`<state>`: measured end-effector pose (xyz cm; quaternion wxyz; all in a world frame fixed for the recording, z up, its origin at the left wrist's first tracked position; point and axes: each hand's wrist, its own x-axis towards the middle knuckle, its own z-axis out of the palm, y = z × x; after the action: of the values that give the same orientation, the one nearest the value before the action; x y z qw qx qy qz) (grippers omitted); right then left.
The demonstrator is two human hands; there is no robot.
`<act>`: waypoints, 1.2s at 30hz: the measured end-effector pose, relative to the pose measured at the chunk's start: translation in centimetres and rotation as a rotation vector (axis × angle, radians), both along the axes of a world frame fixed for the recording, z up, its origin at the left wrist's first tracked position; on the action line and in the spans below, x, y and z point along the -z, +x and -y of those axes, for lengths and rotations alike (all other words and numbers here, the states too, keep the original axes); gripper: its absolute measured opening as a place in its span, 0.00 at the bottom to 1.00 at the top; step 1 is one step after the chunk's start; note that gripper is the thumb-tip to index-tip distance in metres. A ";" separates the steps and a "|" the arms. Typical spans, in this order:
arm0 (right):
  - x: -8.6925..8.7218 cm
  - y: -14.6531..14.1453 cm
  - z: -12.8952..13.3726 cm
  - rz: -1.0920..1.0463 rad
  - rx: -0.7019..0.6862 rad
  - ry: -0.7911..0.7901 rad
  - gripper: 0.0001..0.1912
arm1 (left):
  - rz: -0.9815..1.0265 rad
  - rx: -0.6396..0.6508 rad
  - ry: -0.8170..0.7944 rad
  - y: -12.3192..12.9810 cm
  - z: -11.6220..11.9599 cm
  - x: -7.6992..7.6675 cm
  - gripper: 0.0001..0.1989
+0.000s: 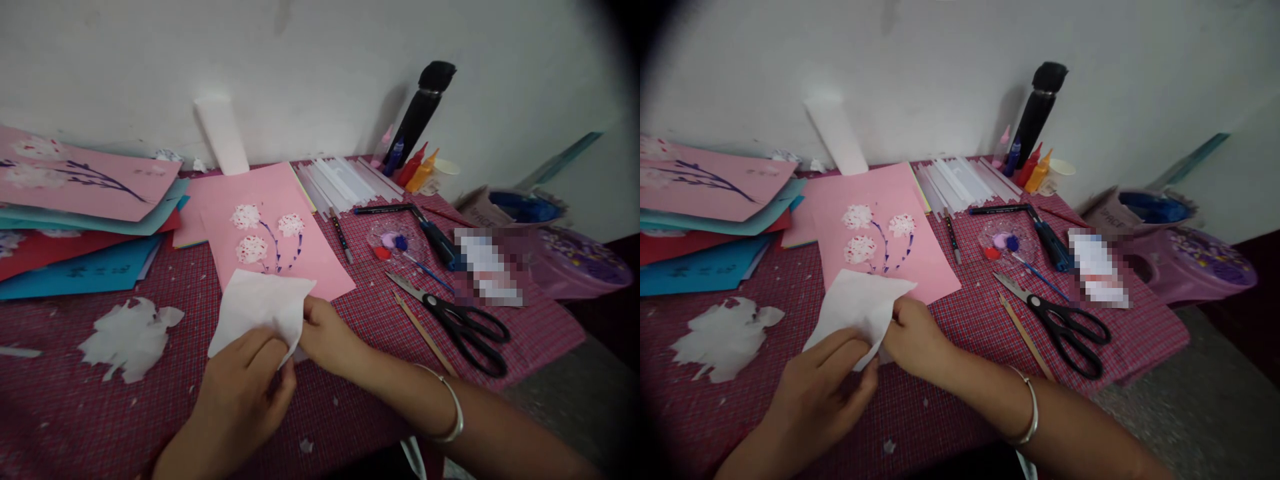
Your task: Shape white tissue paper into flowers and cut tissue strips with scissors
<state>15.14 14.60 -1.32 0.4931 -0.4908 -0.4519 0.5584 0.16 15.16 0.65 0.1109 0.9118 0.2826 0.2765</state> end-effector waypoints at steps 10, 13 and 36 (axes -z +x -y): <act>-0.5 0.3 -0.2 -0.336 0.028 -0.177 0.16 | -0.158 -0.067 0.282 -0.9 -1.1 -0.7 0.21; -0.3 0.2 -0.2 -0.390 0.024 -0.224 0.17 | -0.145 -0.129 0.428 -1.2 -1.5 -0.5 0.18; -1.0 0.1 -0.6 -0.490 0.199 -0.203 0.20 | -0.033 0.091 0.432 -1.5 -0.9 0.4 0.10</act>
<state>15.25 15.22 -0.33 0.5883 -0.4298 -0.2106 0.6518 -1.31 16.06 0.25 -0.0795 0.9306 0.1770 0.3103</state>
